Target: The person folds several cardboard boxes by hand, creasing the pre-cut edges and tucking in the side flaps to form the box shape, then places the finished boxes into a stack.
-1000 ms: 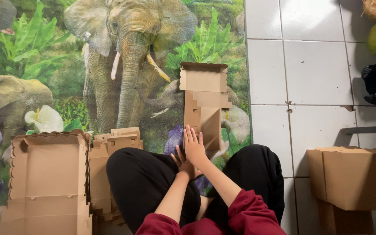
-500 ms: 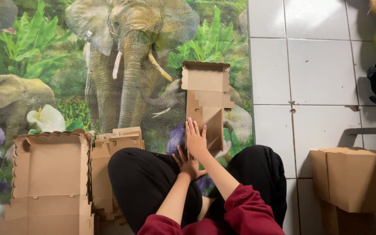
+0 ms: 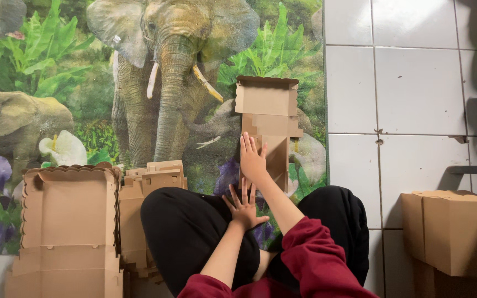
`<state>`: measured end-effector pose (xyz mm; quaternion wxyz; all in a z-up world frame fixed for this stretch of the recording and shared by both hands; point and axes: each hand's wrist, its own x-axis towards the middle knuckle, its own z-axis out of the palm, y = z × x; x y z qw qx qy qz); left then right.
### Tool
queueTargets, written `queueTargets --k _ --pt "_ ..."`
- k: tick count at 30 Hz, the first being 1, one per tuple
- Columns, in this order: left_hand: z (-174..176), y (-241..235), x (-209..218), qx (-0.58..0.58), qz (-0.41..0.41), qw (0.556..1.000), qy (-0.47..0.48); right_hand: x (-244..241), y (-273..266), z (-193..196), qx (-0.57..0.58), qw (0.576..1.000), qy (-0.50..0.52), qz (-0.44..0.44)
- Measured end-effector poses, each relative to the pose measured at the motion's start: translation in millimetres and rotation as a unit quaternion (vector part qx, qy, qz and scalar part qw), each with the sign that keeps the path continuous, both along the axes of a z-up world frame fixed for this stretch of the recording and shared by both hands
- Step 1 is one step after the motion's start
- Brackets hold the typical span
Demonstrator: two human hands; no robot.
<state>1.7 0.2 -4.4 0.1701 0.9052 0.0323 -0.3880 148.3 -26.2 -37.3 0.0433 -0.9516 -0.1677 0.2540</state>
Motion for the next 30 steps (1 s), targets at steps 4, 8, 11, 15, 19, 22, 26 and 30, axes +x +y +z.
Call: queueTargets --k 4,8,11,15,19,22,26,30 --pt "6.7 -0.2 -1.9 0.002 0.001 1.000 -0.020 17.0 3.8 -7.3 0.010 1.000 -0.004 -0.011" --pt "7.9 0.3 -2.0 0.000 0.003 1.000 -0.019 39.4 7.5 -15.4 0.002 1.000 -0.007 -0.009" --pt "7.8 0.7 -2.4 -0.001 0.000 1.000 -0.026 56.1 7.6 -14.4 -0.004 1.000 -0.009 -0.003" --pt "4.3 0.2 -3.4 -0.010 0.008 0.999 -0.035 74.6 5.4 -35.2 -0.014 0.999 -0.029 0.005" --pt "5.4 0.4 -2.5 0.001 0.005 0.998 -0.055 57.7 2.7 -39.3 -0.012 0.999 -0.033 0.008" --pt "6.0 2.1 2.5 -0.021 0.007 1.000 -0.006 28.6 -0.2 -54.2 -0.046 0.966 -0.250 0.044" --pt "0.8 0.6 3.3 -0.006 -0.001 1.000 0.022 -12.9 -7.3 -53.9 -0.087 0.945 -0.312 0.053" --pt "7.4 0.7 7.7 0.009 -0.010 0.998 0.059 -44.6 -20.6 -44.5 -0.039 0.908 -0.410 0.079"
